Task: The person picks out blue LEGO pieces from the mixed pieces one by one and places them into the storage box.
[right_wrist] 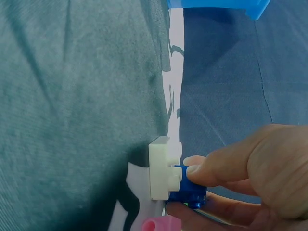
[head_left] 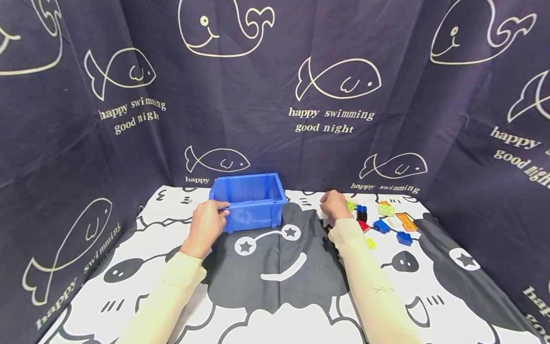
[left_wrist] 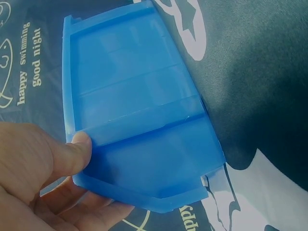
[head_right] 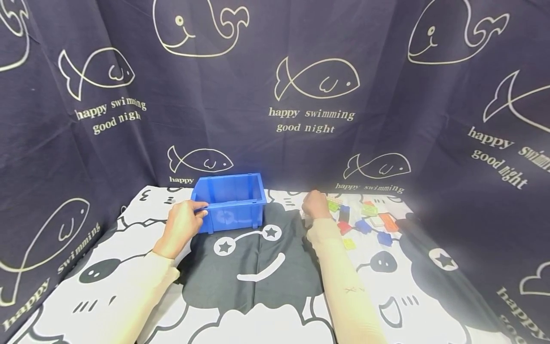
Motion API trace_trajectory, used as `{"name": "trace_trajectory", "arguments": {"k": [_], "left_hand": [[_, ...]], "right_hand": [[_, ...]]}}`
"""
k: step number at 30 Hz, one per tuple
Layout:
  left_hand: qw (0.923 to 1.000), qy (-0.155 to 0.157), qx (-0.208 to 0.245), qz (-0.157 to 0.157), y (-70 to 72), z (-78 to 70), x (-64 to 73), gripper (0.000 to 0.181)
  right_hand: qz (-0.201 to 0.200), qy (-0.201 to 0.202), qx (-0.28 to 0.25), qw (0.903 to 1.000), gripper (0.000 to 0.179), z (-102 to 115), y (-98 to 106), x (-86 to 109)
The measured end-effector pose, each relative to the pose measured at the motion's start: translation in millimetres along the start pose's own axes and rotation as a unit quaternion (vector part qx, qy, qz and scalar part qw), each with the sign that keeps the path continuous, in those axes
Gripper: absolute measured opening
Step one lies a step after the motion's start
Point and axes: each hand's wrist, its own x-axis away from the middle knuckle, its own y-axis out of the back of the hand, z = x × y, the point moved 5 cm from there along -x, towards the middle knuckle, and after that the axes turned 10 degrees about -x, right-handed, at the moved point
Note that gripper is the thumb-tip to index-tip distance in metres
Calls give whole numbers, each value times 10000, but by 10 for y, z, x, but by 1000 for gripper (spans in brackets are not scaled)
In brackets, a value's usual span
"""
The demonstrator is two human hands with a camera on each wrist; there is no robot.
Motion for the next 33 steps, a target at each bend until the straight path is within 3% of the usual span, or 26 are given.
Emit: {"name": "trace_trajectory", "arguments": {"k": [7, 15, 22, 33], "left_hand": [[10000, 25, 4, 5, -1, 0, 4, 23], [10000, -55, -12, -43, 11, -6, -7, 23], [10000, -53, -46, -37, 7, 7, -9, 22], [9999, -98, -13, -40, 3, 9, -12, 23]], "right_hand": [[-10, 19, -39, 10000, 37, 31, 8, 31], [-413, 154, -328, 9985, 38, 121, 115, 60], [-706, 315, -274, 9966, 35, 233, 205, 52], [-925, 544, -741, 9915, 35, 419, 343, 89]]}}
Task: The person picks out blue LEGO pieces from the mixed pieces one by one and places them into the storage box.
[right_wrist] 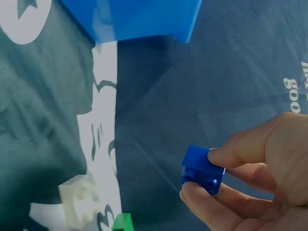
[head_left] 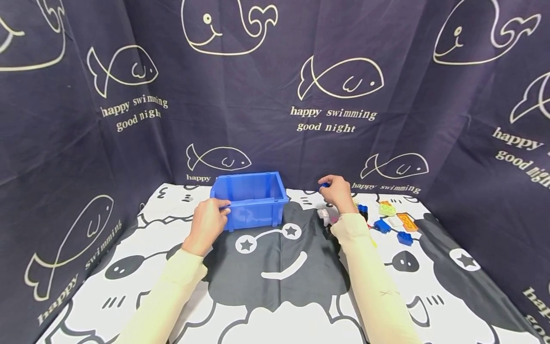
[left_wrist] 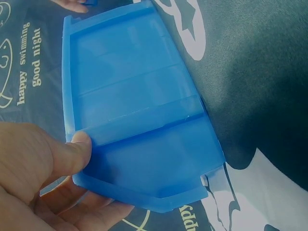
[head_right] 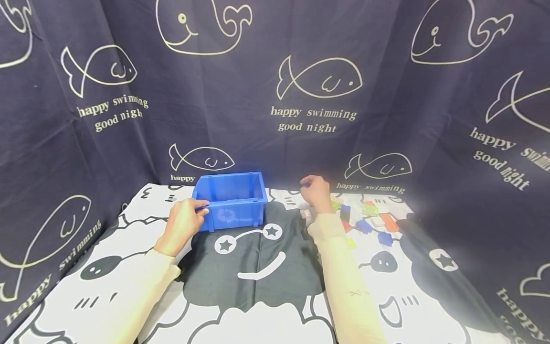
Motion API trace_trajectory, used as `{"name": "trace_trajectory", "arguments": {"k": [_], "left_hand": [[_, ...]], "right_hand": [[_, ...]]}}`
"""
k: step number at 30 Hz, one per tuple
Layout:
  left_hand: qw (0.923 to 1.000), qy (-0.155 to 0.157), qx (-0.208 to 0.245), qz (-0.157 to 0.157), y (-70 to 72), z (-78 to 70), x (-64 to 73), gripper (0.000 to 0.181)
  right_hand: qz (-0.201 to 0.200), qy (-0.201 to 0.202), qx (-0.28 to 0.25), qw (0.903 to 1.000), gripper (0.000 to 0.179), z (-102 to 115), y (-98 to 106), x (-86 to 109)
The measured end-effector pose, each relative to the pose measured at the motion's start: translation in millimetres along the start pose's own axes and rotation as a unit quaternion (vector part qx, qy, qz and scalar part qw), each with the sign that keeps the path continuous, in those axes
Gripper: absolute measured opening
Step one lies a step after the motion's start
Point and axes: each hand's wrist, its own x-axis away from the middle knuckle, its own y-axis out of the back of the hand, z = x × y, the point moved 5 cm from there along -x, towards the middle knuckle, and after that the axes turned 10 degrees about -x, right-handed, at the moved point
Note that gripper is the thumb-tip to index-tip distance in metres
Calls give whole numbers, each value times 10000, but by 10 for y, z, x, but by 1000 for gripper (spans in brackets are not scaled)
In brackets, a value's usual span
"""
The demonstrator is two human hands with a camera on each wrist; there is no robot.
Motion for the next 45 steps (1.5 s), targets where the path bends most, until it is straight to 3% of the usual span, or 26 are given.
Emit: {"name": "trace_trajectory", "arguments": {"k": [10, 15, 27, 45], "left_hand": [[10000, 8, 64, 27, 8, -23, -22, 23], [10000, 4, 25, -30, 8, -10, -16, 23], [10000, 45, 14, 71, -62, 3, 60, 23], [9999, 115, 64, 53, -28, 17, 12, 24]], "right_hand": [[-166, 234, -146, 9995, 33, 254, 101, 27], [-228, 545, -226, 9980, 34, 446, 98, 89], [-116, 1107, -418, 9929, 40, 821, -33, 373], [152, 1887, -573, 9802, 37, 1372, -267, 631]]}}
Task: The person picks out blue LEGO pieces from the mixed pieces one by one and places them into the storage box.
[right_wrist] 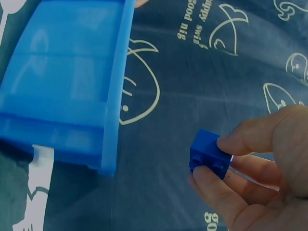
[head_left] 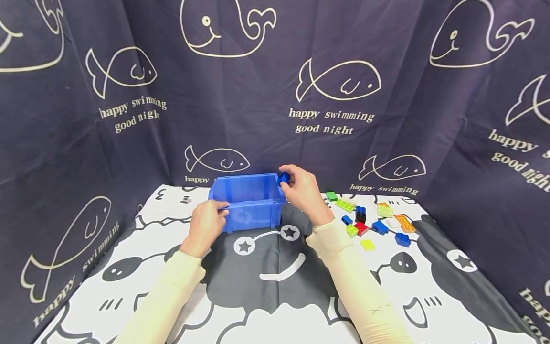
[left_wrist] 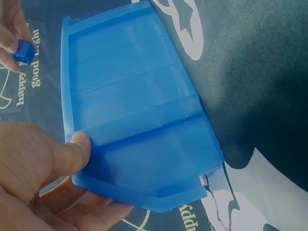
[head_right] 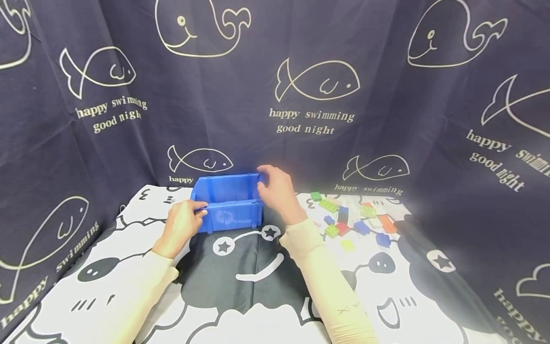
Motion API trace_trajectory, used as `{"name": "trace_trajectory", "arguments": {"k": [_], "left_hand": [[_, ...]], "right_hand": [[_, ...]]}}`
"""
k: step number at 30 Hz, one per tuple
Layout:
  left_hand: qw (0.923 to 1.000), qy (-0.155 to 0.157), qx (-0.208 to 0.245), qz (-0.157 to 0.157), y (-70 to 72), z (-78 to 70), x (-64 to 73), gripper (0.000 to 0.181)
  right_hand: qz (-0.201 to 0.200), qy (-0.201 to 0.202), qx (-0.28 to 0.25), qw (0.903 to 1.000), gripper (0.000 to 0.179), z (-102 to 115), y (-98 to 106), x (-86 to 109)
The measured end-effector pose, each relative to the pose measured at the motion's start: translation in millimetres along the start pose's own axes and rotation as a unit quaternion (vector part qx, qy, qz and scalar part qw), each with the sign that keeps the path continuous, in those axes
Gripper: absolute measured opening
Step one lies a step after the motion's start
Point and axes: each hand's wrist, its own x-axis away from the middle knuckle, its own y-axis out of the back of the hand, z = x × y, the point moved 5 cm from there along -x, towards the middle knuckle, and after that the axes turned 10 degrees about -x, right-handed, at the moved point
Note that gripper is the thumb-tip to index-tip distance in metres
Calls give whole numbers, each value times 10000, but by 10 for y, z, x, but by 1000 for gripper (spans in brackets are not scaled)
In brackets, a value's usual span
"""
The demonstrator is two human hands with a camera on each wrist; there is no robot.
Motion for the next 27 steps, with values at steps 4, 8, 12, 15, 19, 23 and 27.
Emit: {"name": "trace_trajectory", "arguments": {"k": [4, 8, 12, 15, 19, 23, 27], "left_hand": [[10000, -9, -10, 34, 9, -10, -6, 24], [10000, 6, -15, 54, 12, -18, -6, 24], [10000, 2, 5, 32, 12, -25, -2, 24], [10000, -43, 39, 6, 11, -27, -3, 23], [10000, -44, 24, -5, 10, -19, -3, 24], [10000, -4, -33, 11, 8, -9, -7, 24], [10000, 28, -45, 21, 11, -13, -4, 24]], "right_hand": [[31, 164, -44, 9999, 37, 42, -80, 7], [53, 321, -16, 9995, 38, 73, -151, 16], [126, 461, 47, 9988, 38, 77, -219, 16], [192, 508, 139, 9984, 38, 58, -266, 11], [267, 523, 151, 9982, 38, 30, -323, 8], [269, 519, 129, 9982, 39, 5, -362, 11], [277, 520, 198, 9981, 40, -16, -393, 15]]}}
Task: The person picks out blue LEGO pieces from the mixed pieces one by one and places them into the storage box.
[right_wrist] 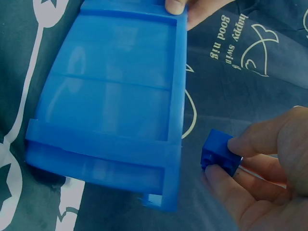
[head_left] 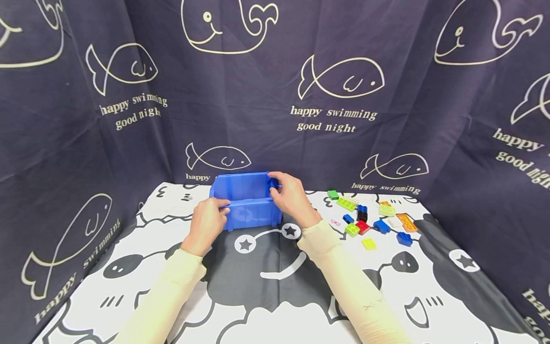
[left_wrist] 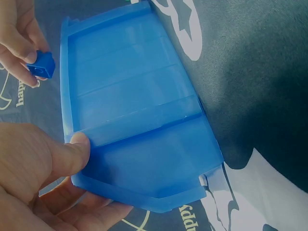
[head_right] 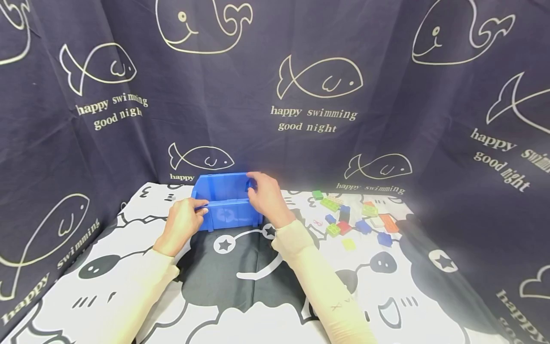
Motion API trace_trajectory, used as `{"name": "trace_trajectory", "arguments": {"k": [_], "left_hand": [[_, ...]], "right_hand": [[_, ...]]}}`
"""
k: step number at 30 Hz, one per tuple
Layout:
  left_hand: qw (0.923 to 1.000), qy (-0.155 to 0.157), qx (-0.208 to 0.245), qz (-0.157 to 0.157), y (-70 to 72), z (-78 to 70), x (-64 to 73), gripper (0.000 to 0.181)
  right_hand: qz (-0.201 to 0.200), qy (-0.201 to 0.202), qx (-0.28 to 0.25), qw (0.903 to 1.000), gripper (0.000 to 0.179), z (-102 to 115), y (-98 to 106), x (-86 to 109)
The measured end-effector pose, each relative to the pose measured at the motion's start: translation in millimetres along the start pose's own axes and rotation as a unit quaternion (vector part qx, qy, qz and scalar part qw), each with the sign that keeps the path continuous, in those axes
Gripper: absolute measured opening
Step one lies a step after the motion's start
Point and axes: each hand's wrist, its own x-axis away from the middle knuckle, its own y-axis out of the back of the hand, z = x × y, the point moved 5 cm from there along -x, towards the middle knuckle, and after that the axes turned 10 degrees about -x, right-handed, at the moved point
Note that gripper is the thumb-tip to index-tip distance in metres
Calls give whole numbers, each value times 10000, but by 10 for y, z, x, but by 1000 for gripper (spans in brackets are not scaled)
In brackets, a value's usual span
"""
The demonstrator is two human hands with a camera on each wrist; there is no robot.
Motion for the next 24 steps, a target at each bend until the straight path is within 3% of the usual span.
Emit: {"name": "trace_trajectory", "arguments": {"k": [10, 16, 24], "left_hand": [[10000, -17, -16, -12, 7, 0, -14, 24], [10000, -76, -30, -15, 22, 2, -27, 24], [10000, -19, -11, 47, 3, 11, -18, 25]], "right_hand": [[139, -416, 17, 9990, 49, -51, 6, -12], [6, -346, 61, 9994, 45, 13, 117, -26], [-159, -681, -60, 9975, 44, 5, 342, -6]]}}
